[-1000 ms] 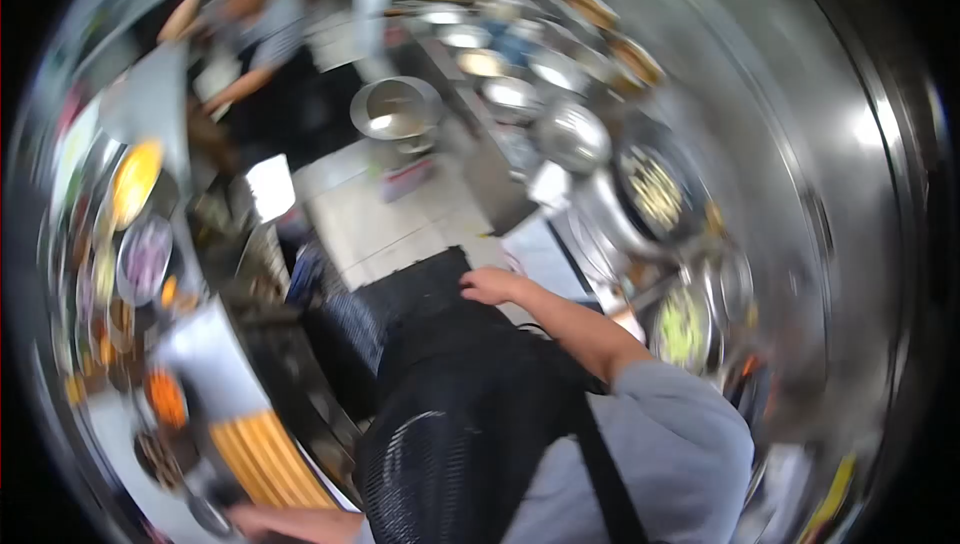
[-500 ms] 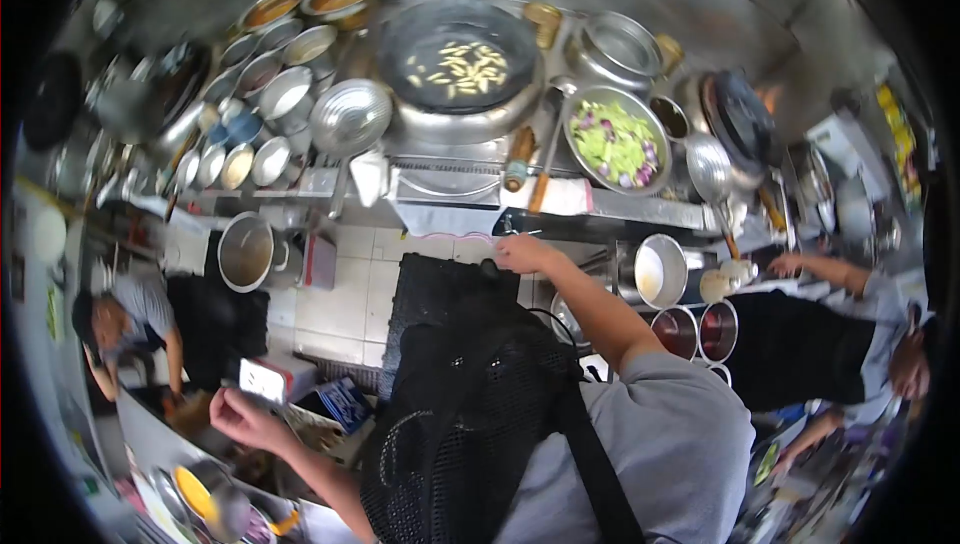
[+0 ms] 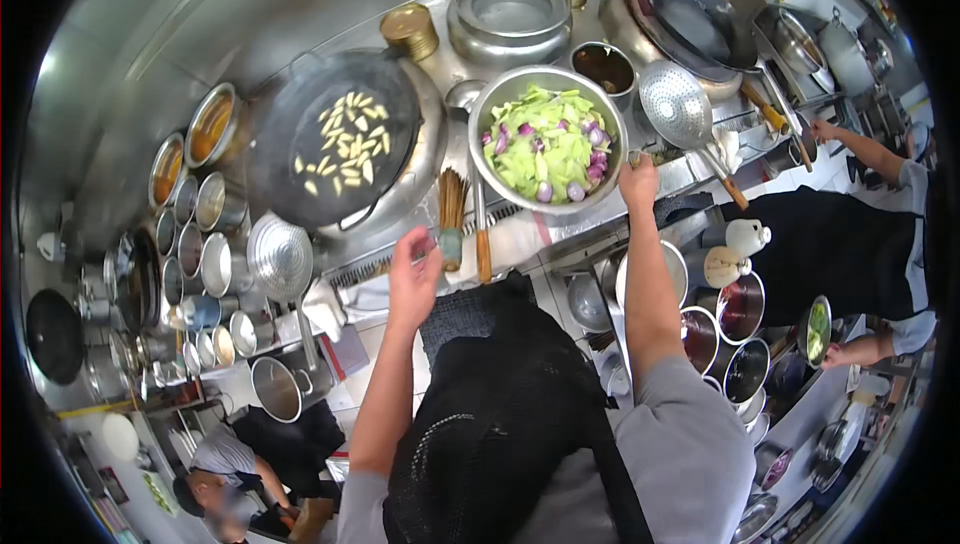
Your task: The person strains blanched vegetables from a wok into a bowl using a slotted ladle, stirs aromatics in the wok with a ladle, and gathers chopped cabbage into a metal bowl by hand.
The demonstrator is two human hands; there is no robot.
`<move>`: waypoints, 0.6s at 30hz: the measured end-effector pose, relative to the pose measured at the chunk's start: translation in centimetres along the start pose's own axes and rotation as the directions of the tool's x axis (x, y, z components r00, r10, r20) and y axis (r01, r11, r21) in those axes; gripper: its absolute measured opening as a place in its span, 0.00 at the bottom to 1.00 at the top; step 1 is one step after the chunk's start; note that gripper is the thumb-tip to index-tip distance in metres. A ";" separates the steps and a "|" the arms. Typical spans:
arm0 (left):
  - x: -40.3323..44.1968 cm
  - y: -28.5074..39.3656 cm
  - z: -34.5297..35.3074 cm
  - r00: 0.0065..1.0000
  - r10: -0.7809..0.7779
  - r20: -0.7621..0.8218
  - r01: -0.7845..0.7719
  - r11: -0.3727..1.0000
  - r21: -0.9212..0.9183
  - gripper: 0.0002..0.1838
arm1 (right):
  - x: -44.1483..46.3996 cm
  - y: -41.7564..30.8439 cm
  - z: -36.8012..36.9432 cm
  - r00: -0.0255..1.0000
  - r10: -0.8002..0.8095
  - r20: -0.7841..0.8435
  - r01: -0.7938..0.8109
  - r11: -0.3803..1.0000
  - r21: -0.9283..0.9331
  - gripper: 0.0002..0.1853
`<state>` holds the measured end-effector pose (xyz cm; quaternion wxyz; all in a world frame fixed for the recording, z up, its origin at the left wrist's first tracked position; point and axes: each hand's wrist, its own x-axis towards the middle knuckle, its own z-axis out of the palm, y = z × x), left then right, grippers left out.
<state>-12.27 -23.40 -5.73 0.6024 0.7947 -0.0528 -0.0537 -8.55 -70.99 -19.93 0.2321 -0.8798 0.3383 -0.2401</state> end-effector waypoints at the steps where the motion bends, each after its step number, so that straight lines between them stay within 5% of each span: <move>1: 3.5 -0.6 2.4 0.999 -0.032 -0.004 0.032 0.999 -0.006 0.27 | 0.9 2.2 2.2 0.995 0.079 0.067 -0.084 0.994 0.069 0.26; 6: 18.9 -7.4 10.8 0.987 -0.156 -0.038 0.160 0.977 0.138 0.28 | 1.5 -0.5 1.3 0.925 0.268 0.269 -0.302 0.949 0.091 0.28; 8: 22.5 -7.7 12.0 0.852 -0.458 0.254 0.448 0.889 0.100 0.25 | 1.8 -0.2 1.7 0.911 0.291 0.292 -0.329 0.940 0.090 0.28; 11: 23.2 -8.2 13.5 0.906 -0.415 0.086 0.401 0.905 0.143 0.19 | 1.9 -1.5 0.2 0.900 0.274 0.338 -0.327 0.939 0.109 0.24; 18: 24.2 -6.5 12.6 0.867 -0.431 0.249 0.462 0.883 -0.082 0.23 | 2.0 -4.5 -3.4 0.918 0.268 0.293 -0.321 0.935 0.150 0.17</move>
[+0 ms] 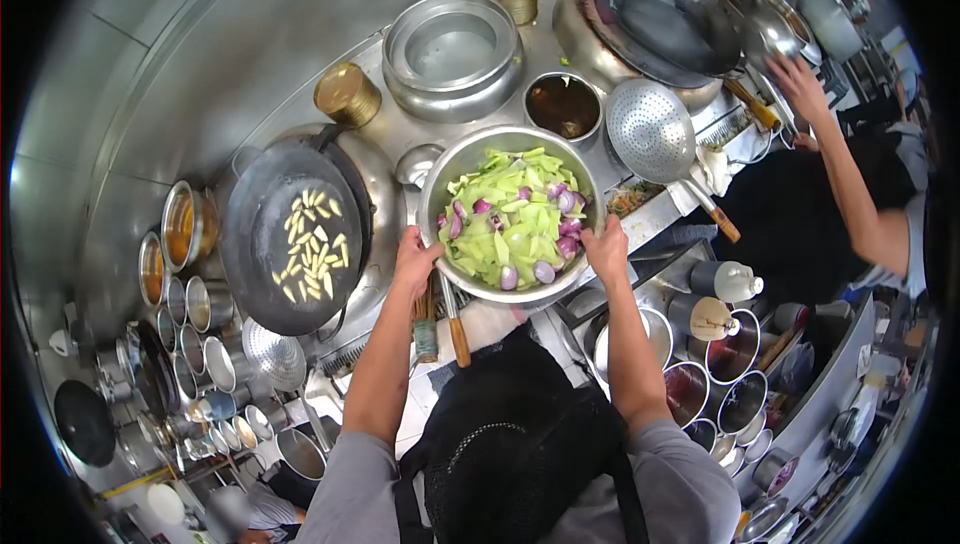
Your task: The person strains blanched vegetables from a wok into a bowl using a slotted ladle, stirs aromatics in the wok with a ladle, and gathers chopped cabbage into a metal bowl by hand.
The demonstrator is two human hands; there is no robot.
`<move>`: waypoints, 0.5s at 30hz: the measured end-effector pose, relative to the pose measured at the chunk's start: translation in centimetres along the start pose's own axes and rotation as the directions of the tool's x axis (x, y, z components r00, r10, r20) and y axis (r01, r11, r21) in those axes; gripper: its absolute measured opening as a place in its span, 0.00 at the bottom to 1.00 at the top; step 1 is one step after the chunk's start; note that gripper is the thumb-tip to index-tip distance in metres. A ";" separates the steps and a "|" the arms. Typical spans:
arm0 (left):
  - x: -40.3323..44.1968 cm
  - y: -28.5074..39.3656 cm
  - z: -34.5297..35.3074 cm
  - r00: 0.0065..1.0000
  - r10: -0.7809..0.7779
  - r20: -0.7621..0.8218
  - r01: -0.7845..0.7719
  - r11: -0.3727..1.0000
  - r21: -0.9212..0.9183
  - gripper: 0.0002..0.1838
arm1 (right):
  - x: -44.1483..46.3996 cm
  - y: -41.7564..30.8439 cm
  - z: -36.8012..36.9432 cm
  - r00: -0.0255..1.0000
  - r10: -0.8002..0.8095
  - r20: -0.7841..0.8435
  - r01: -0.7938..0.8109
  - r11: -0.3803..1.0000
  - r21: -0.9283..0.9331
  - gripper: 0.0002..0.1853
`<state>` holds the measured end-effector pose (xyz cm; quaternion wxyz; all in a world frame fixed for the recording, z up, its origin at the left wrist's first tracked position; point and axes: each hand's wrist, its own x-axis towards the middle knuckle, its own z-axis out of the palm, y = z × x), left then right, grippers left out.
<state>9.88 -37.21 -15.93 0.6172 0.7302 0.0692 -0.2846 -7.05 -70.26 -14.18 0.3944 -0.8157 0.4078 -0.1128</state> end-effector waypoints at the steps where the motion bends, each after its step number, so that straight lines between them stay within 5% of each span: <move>1: -0.3 0.3 -0.1 1.000 0.003 0.020 -0.001 0.996 -0.091 0.23 | -0.1 0.1 -0.3 1.000 0.007 -0.007 -0.007 1.000 0.001 0.17; 5: -3.4 3.1 -0.3 0.990 0.139 0.020 -0.131 0.967 -0.216 0.23 | -0.2 -0.7 -2.3 0.998 -0.053 0.019 0.044 0.948 0.315 0.13; 7: -6.4 6.9 -0.3 0.991 0.119 0.063 -0.096 0.952 -0.291 0.24 | -0.7 -2.2 -3.8 0.999 -0.021 0.041 0.004 0.925 0.379 0.12; 9: -9.2 9.7 -0.3 0.999 0.008 0.044 0.011 0.916 -0.402 0.24 | -0.5 -4.5 -5.3 0.989 -0.119 0.083 0.038 0.763 0.646 0.10; 10: -9.2 9.5 -1.3 0.979 -0.100 0.177 0.172 0.869 -0.463 0.25 | 0.2 -5.3 -6.1 0.980 -0.137 0.147 0.016 0.784 0.621 0.08; 13: -8.7 6.7 -2.7 0.913 -0.170 0.370 0.305 0.887 -0.347 0.25 | 1.7 -6.6 -6.4 0.967 -0.239 0.087 0.175 0.872 0.456 0.10; 15: -9.4 5.4 -3.1 0.923 -0.200 0.328 0.301 0.907 -0.294 0.25 | 2.5 -6.5 -6.0 0.953 -0.290 0.084 0.249 0.912 0.327 0.13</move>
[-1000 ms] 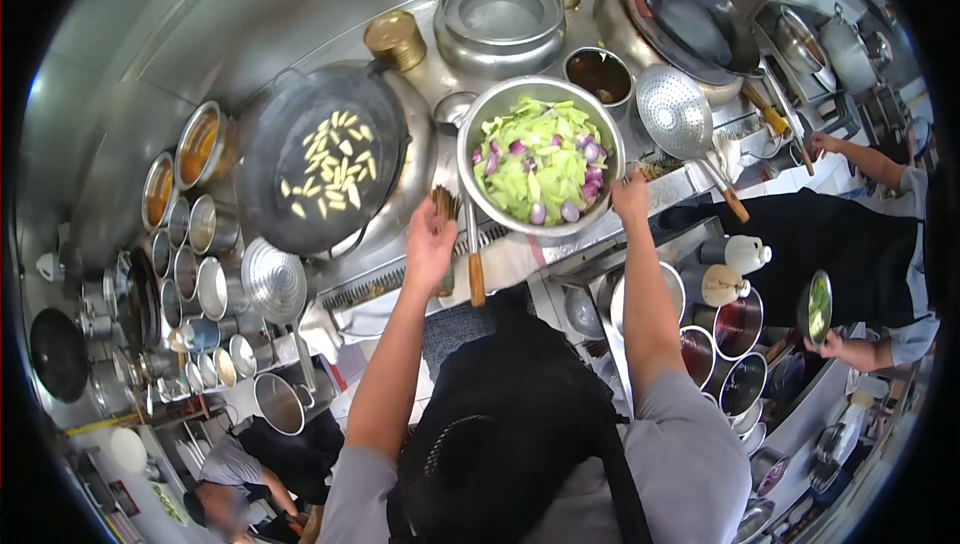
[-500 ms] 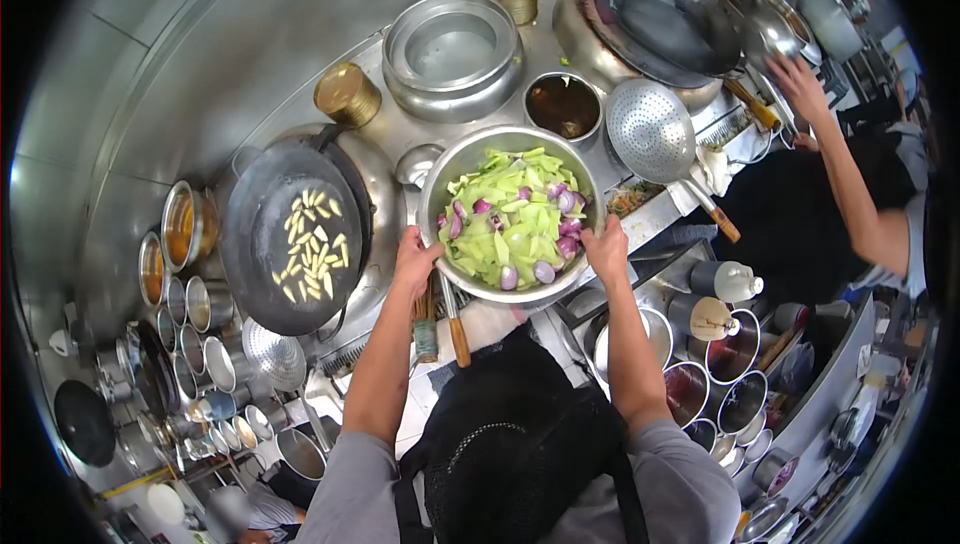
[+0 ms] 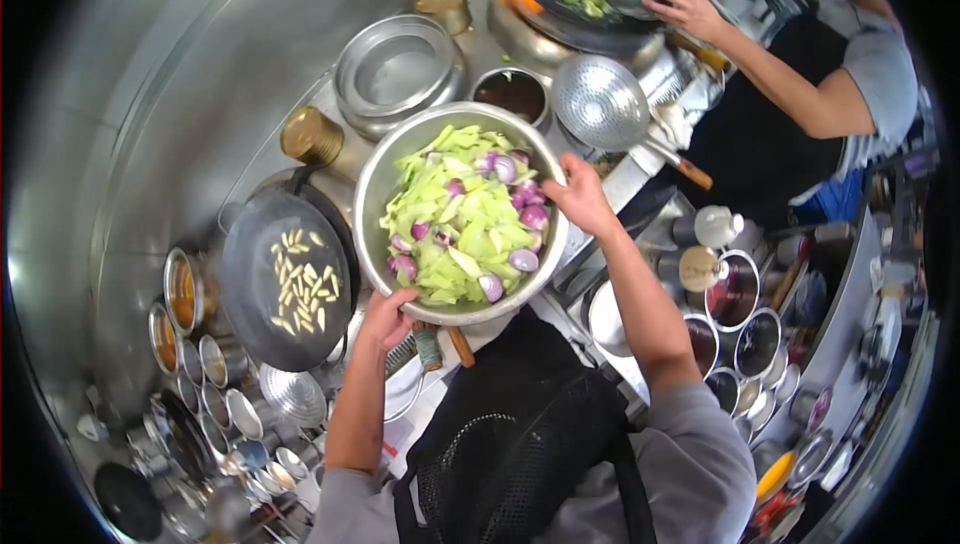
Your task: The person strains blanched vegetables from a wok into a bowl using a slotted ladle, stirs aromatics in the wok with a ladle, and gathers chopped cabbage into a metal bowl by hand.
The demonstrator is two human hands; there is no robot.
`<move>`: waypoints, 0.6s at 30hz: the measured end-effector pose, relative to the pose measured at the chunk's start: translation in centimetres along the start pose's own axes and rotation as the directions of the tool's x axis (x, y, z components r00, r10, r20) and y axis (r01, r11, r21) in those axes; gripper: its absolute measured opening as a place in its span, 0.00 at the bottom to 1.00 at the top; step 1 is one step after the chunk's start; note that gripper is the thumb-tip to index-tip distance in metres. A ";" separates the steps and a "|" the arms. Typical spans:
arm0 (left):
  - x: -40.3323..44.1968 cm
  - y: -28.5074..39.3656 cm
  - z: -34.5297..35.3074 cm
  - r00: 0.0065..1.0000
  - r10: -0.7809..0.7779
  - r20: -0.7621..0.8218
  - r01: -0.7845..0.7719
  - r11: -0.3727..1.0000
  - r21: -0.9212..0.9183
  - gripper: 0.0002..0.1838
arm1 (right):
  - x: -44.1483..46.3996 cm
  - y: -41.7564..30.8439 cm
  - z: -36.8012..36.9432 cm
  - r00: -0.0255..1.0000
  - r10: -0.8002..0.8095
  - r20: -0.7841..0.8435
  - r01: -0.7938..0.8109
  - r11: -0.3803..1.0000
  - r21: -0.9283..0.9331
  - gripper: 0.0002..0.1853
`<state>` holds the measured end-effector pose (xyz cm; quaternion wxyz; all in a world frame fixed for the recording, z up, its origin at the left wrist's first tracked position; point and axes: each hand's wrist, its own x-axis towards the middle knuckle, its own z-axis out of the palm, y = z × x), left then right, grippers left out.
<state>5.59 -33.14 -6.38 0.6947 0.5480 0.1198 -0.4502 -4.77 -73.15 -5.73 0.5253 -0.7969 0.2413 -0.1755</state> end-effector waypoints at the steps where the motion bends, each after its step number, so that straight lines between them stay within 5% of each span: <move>1: -0.7 -0.3 0.3 0.999 -0.009 -0.032 0.009 1.000 0.001 0.24 | 0.1 -0.6 -0.1 0.999 0.048 0.011 -0.048 0.998 -0.037 0.14; 4: -1.3 -2.9 -0.1 0.997 0.031 -0.067 -0.030 0.999 0.016 0.22 | 1.0 0.1 0.9 0.995 0.016 0.102 -0.035 0.981 0.192 0.15; 7: -3.5 -3.9 1.8 0.973 0.035 -0.229 -0.073 0.985 -0.159 0.18 | 2.1 1.5 -0.7 0.940 0.281 0.192 -0.340 0.778 0.528 0.27; 8: -4.0 -4.2 1.4 0.966 0.033 -0.257 -0.077 0.983 -0.164 0.17 | 3.2 4.8 -0.3 0.929 0.371 0.015 -0.344 0.844 0.411 0.29; 9: -4.4 -4.3 1.0 0.958 0.034 -0.286 -0.086 0.981 -0.172 0.16 | 3.4 9.0 0.5 0.938 0.332 -0.096 -0.329 0.943 0.044 0.31; 10: -5.6 -4.0 0.5 0.960 0.025 -0.277 -0.072 0.985 -0.159 0.16 | 2.8 11.9 1.5 0.951 0.250 -0.180 -0.298 0.893 -0.338 0.33; 11: -7.3 -3.5 0.1 0.945 0.047 -0.322 -0.102 0.982 -0.156 0.16 | 2.4 12.9 2.4 0.918 0.396 -0.026 -0.377 0.850 -0.368 0.39; 14: -11.0 -2.6 -1.8 0.929 0.072 -0.364 -0.131 0.981 -0.142 0.17 | 0.7 15.6 6.5 0.860 0.511 0.012 -0.464 0.792 -0.397 0.29; 18: -13.6 -1.1 -0.5 0.927 0.086 -0.364 -0.138 0.983 -0.118 0.28 | 0.4 15.5 7.3 0.927 0.372 -0.047 -0.372 0.897 -0.238 0.19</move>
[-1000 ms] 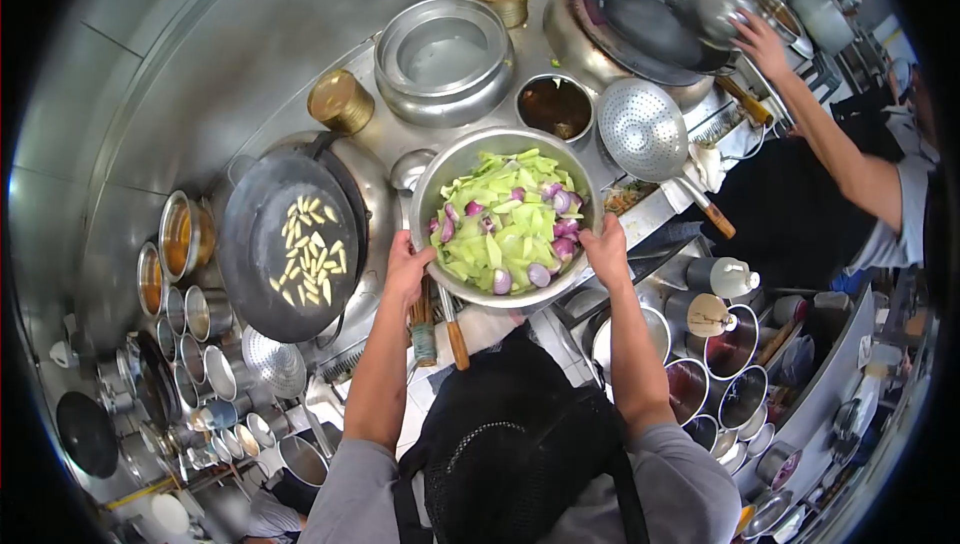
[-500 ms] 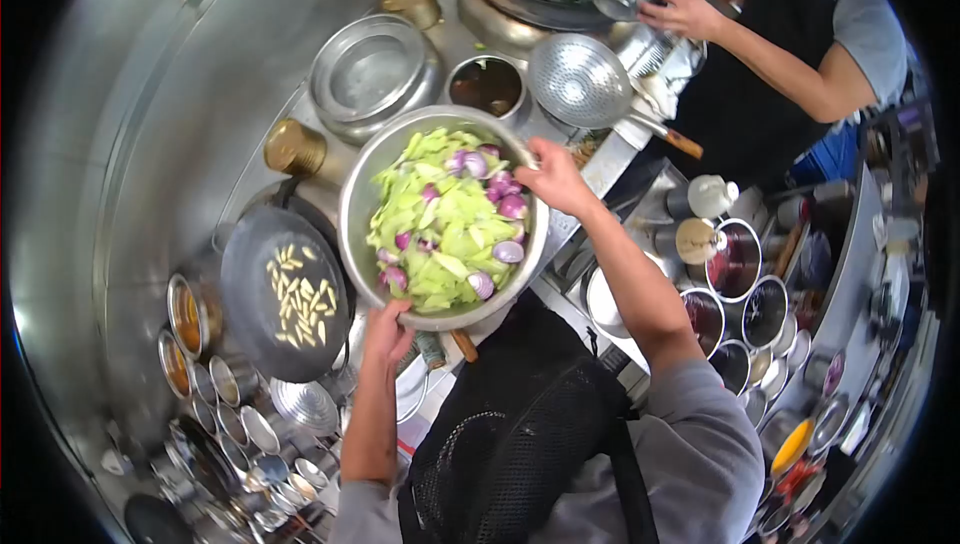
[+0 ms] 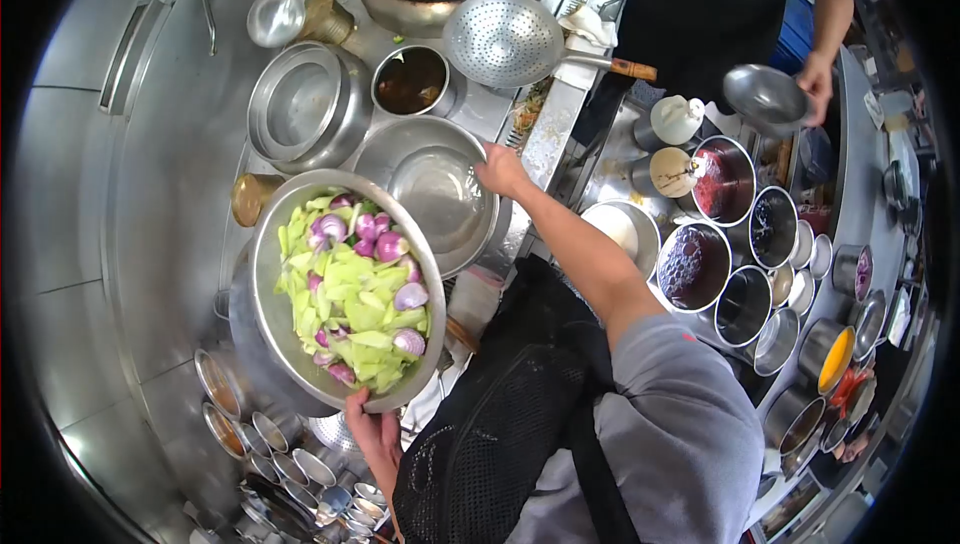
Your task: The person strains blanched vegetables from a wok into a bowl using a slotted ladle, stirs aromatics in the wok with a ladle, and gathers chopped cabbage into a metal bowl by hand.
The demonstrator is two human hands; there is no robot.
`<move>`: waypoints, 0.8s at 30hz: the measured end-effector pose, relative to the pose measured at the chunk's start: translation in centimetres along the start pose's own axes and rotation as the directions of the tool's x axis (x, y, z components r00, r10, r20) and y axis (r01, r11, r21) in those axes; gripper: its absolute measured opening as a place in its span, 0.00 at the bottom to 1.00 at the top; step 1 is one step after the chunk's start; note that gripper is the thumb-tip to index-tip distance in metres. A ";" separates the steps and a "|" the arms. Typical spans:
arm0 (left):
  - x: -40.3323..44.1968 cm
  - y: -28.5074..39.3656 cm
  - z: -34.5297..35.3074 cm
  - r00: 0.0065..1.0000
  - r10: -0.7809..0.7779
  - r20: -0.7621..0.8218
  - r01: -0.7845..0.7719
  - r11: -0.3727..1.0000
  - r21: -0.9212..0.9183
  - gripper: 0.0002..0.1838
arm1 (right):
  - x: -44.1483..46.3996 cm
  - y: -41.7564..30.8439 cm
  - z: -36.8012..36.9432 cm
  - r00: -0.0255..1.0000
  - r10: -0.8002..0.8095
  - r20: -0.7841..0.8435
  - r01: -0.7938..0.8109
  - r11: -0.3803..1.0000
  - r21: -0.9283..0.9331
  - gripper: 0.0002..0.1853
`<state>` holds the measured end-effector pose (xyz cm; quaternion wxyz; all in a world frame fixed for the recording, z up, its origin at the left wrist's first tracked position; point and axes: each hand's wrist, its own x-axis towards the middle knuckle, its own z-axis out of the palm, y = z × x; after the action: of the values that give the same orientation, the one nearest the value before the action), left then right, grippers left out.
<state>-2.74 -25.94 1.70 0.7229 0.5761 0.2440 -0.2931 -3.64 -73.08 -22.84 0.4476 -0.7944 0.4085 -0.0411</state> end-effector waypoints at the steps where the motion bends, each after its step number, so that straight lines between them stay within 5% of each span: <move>1: -1.1 0.5 1.2 0.999 -0.019 0.034 0.020 0.999 -0.024 0.30 | -1.2 -2.4 -2.0 0.999 -0.019 -0.027 0.019 1.000 -0.001 0.17; 11: -2.1 -0.2 1.1 0.996 0.078 0.035 -0.070 0.980 -0.188 0.29 | -5.4 -14.4 -5.9 0.849 -0.446 -0.284 0.407 0.894 -0.188 0.08; 16: -2.6 -1.0 1.2 0.998 0.065 0.017 -0.060 0.970 -0.236 0.22 | -5.6 -15.5 -5.7 0.534 -0.775 -0.337 0.665 0.631 -0.398 0.04; 18: -1.7 -1.6 -0.7 0.995 0.030 0.100 -0.008 0.977 -0.215 0.31 | -5.8 -15.7 -6.0 0.509 -0.803 -0.309 0.691 0.596 -0.409 0.04; 24: -2.7 -1.2 1.1 0.996 0.056 0.070 -0.039 0.973 -0.226 0.29 | -6.0 -16.9 -7.7 0.470 -0.750 -0.466 0.710 0.635 -0.306 0.05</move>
<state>-5.49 -26.84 3.01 0.7988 0.4851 0.2339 -0.2681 -0.59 -69.73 -3.83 0.2202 -0.8579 0.1425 -0.4417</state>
